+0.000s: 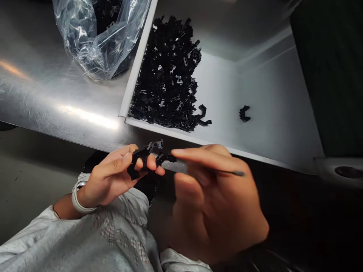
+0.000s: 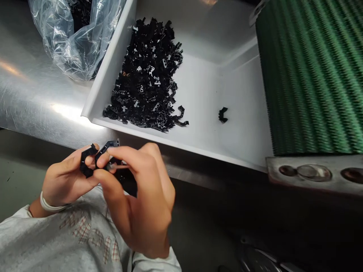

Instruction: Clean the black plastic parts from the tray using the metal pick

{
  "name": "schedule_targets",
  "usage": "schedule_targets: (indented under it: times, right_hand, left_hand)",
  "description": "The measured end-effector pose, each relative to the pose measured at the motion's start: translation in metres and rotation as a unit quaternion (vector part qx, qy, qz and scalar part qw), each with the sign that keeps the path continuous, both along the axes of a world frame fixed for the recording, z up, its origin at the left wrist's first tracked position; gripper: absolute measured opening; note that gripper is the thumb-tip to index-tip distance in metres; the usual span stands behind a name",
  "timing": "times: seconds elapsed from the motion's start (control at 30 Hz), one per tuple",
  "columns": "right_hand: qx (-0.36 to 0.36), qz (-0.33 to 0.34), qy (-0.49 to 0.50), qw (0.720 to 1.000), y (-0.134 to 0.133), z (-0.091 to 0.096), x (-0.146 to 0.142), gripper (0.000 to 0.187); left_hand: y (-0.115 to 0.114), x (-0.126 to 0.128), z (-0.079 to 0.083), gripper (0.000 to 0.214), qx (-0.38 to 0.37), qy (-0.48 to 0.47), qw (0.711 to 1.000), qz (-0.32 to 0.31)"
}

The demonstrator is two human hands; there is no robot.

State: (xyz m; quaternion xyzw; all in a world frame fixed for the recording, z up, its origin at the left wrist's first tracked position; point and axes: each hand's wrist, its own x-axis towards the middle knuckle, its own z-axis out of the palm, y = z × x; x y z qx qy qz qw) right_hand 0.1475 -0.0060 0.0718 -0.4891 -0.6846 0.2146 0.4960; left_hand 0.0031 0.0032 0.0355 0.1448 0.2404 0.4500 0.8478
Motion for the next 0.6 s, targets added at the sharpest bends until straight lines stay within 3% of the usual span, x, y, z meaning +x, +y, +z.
schedule_targets:
  times: [0.07, 0.2, 0.37, 0.5, 0.6]
  right_hand:
    - [-0.009, -0.007, -0.001, 1.000, 0.003, -0.003, 0.000, 0.008]
    - [-0.045, 0.030, -0.034, 0.998, 0.011, 0.000, 0.006, 0.016]
    - [-0.073, 0.054, 0.004, 0.996, 0.012, 0.000, 0.015, 0.015]
    - [-0.026, -0.059, 0.129, 0.990, 0.006, -0.002, 0.012, 0.026]
    - [0.014, -0.141, 0.119, 0.983, 0.004, -0.001, 0.008, 0.034]
  left_hand:
    - [0.000, 0.000, 0.001, 0.029, 0.010, 0.025, 0.999, -0.019]
    - [0.002, 0.000, -0.001, 0.030, 0.042, 0.054, 0.998, -0.015]
    - [0.003, -0.002, -0.003, 0.024, 0.048, 0.021, 0.998, -0.022]
    - [0.003, -0.004, -0.002, 0.022, 0.025, -0.008, 0.999, -0.027]
    - [0.002, -0.005, -0.004, 0.021, 0.015, -0.022, 0.999, -0.021]
